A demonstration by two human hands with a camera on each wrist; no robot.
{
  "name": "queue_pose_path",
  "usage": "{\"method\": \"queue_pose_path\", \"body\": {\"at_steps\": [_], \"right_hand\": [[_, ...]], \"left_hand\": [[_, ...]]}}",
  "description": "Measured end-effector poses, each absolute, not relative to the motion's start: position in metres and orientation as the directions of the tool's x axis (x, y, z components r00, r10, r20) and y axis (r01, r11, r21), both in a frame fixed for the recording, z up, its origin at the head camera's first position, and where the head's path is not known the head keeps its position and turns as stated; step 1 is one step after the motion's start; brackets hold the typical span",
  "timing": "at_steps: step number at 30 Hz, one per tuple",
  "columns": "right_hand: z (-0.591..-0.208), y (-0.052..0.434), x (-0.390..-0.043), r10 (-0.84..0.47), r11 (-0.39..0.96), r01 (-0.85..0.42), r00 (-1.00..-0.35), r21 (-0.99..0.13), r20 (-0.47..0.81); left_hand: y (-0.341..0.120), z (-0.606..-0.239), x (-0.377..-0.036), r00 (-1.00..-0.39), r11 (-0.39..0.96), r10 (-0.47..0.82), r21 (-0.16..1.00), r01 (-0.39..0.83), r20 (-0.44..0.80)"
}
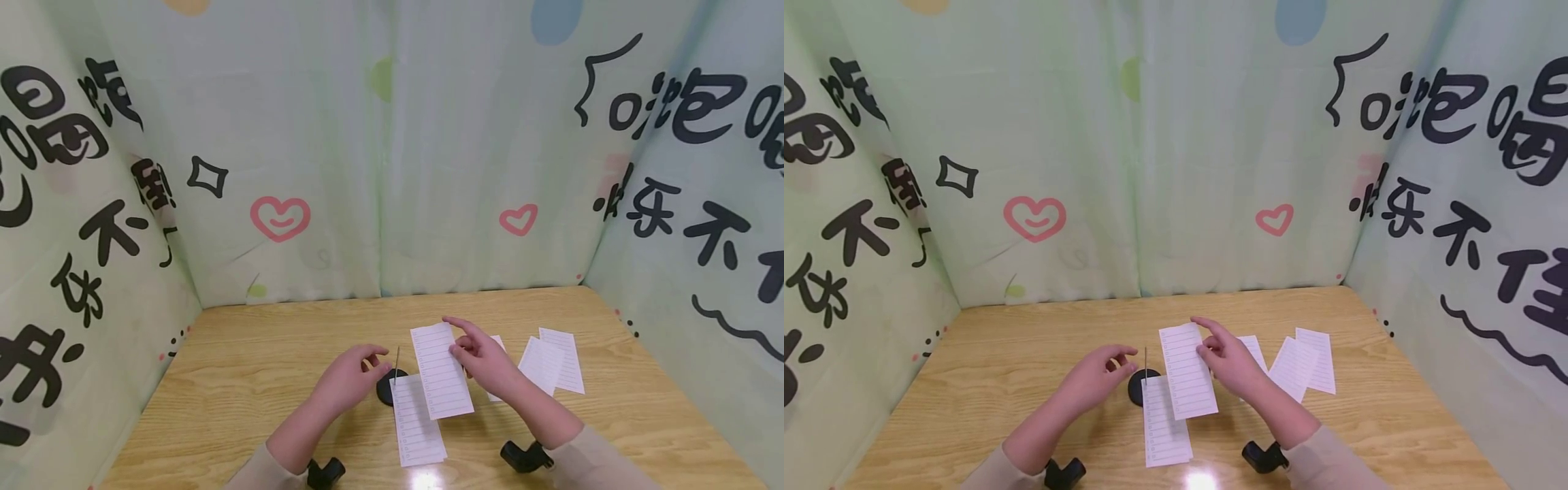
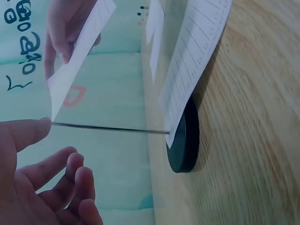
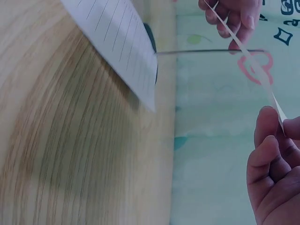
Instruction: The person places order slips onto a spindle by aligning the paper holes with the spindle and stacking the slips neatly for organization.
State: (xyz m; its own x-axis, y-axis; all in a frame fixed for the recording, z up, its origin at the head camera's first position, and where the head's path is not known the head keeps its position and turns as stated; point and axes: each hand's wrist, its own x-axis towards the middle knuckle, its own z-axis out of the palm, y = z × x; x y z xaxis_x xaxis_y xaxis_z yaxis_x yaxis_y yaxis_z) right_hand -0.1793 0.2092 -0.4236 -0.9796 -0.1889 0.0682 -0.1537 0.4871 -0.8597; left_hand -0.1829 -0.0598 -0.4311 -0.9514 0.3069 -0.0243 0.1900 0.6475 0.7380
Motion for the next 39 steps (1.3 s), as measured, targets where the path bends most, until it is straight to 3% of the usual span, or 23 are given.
{"method": "queue_pose_path", "body": {"at_steps": [17, 39], "right_hand": [[-0.422, 0.189, -0.169, -0.285, 0.353, -0.169, -0.956, -0.92, 0.066], [-0.428, 0.185, -0.168, -0.293, 0.323, -0.147, -0.955, -0.935, 0.049]], "left_hand": [[-0.04, -0.428, -0.19, -0.984, 0.388, 0.178, 0.917, 0.089, 0.02], [-0.033, -0.425, -0.19, -0.985, 0.38, 0.173, 0.924, 0.051, -0.016]]}}
